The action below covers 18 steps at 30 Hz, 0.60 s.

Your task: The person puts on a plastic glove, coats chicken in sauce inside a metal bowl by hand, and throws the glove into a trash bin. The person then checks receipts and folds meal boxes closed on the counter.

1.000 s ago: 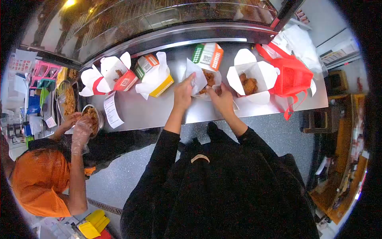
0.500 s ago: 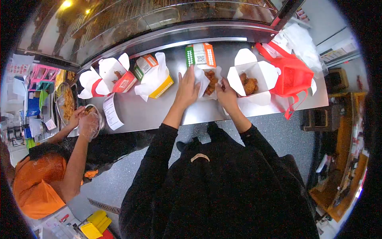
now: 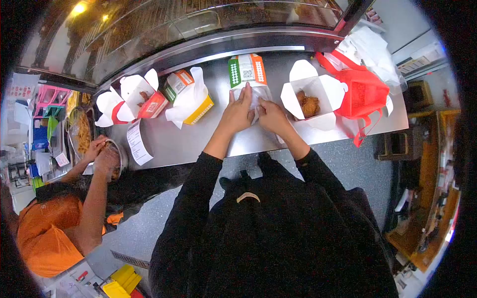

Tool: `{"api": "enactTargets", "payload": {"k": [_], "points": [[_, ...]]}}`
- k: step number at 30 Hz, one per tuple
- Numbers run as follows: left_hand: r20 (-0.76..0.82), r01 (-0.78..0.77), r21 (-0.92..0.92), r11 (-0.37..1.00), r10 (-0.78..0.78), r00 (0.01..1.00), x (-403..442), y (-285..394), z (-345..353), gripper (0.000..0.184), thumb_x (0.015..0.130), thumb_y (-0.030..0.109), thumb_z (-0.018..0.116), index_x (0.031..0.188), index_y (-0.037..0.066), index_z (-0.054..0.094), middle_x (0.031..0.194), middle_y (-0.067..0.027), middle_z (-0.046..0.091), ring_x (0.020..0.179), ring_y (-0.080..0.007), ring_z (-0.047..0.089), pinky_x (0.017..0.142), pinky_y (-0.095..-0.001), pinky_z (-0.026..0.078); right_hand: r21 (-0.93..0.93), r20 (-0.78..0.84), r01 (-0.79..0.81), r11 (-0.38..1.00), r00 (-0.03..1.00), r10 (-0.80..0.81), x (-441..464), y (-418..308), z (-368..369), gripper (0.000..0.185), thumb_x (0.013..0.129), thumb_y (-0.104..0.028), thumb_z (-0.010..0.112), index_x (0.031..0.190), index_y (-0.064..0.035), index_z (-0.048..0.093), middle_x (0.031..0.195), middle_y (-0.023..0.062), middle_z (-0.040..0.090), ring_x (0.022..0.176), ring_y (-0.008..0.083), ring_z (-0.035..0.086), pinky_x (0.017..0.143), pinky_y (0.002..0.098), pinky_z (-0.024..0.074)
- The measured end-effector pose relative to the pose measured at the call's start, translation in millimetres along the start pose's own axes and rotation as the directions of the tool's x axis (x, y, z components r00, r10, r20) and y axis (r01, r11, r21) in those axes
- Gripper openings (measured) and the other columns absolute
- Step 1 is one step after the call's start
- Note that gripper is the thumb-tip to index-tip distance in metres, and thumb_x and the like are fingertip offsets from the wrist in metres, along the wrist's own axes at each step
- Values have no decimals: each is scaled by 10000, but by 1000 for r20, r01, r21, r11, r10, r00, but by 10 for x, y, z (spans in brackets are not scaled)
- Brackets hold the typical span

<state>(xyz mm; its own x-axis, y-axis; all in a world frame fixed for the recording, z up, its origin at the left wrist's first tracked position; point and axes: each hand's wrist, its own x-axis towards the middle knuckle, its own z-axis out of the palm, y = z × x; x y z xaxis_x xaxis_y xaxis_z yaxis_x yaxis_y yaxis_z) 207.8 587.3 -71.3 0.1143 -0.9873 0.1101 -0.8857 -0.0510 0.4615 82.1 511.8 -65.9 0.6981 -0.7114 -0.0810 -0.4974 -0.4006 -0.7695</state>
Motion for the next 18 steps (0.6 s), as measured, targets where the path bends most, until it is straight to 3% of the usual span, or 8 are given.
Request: {"api": "enactTargets", "payload": {"k": [2, 5, 7, 10, 13, 14, 17, 18], "points": [[3, 19, -124, 992, -19, 1000, -14, -14, -18, 810, 709, 89, 481, 1310, -23, -50, 1253, -262, 349, 1193, -347, 322, 1006, -529, 68, 0, 193, -97, 995, 977, 95, 66, 15, -115, 320, 796, -107, 438, 1086, -2, 523, 949, 228, 568, 898, 329, 557, 798, 348, 416], [12, 48, -388, 921, -47, 999, -59, -53, -43, 820, 695, 61, 458, 1320, 19, -71, 1254, -252, 356, 1189, -350, 324, 1014, -507, 37, -138, 309, 55, 989, 951, -10, 50, 71, -245, 321, 786, -88, 424, 1081, -25, 533, 922, 228, 576, 876, 341, 558, 784, 367, 421], [30, 42, -480, 876, -32, 999, -143, -19, -56, 829, 690, 49, 449, 1324, 46, -86, 1248, -245, 372, 1171, -355, 349, 1019, -489, 8, -194, 336, 99, 976, 941, -29, 9, 121, -242, 323, 767, -78, 448, 1073, -49, 547, 920, 209, 575, 872, 344, 552, 762, 373, 430], [33, 108, -548, 830, -107, 994, -209, 19, -144, 781, 700, 52, 442, 1335, 45, -12, 1245, -248, 373, 1137, -363, 389, 1022, -444, 110, -395, 294, 203, 896, 952, -86, -147, 26, -268, 336, 738, -67, 503, 1068, -83, 561, 915, 172, 566, 873, 326, 540, 731, 361, 447], [-335, 103, -472, 876, -286, 898, -45, 54, -275, 701, 724, 75, 453, 1332, 42, 107, 1207, -255, 409, 1071, -374, 450, 953, -415, 292, -363, 153, 227, 904, 971, -183, -224, 33, -249, 363, 706, -40, 549, 1065, -93, 565, 911, 137, 551, 882, 294, 524, 707, 337, 456], [-370, 208, -415, 886, -373, 851, 45, 81, -332, 634, 743, 135, 498, 1292, -8, 216, 1130, -265, 469, 1005, -388, 490, 822, -405, 415, -300, 92, 230, 926, 973, -212, -244, 62, -221, 375, 695, -29, 561, 1064, -93, 566, 910, 127, 545, 886, 283, 518, 701, 329, 457], [-551, 327, -188, 926, -375, 745, 448, -223, -43, 681, 720, 208, 570, 1256, -56, 243, 1002, -250, 547, 905, -391, 539, 773, -415, 440, -150, 11, 337, 930, 941, -339, -225, 122, -143, 411, 666, 30, 549, 1059, -86, 564, 922, 119, 553, 879, 260, 517, 707, 322, 456], [-438, 428, -206, 880, -474, 763, 519, -206, -107, 703, 704, 229, 588, 1247, -66, 253, 982, -244, 557, 891, -385, 546, 765, -412, 443, -215, 50, 355, 910, 934, -352, -219, 101, -156, 393, 674, -1, 546, 1057, -86, 562, 928, 114, 552, 875, 259, 522, 724, 330, 452]]}}
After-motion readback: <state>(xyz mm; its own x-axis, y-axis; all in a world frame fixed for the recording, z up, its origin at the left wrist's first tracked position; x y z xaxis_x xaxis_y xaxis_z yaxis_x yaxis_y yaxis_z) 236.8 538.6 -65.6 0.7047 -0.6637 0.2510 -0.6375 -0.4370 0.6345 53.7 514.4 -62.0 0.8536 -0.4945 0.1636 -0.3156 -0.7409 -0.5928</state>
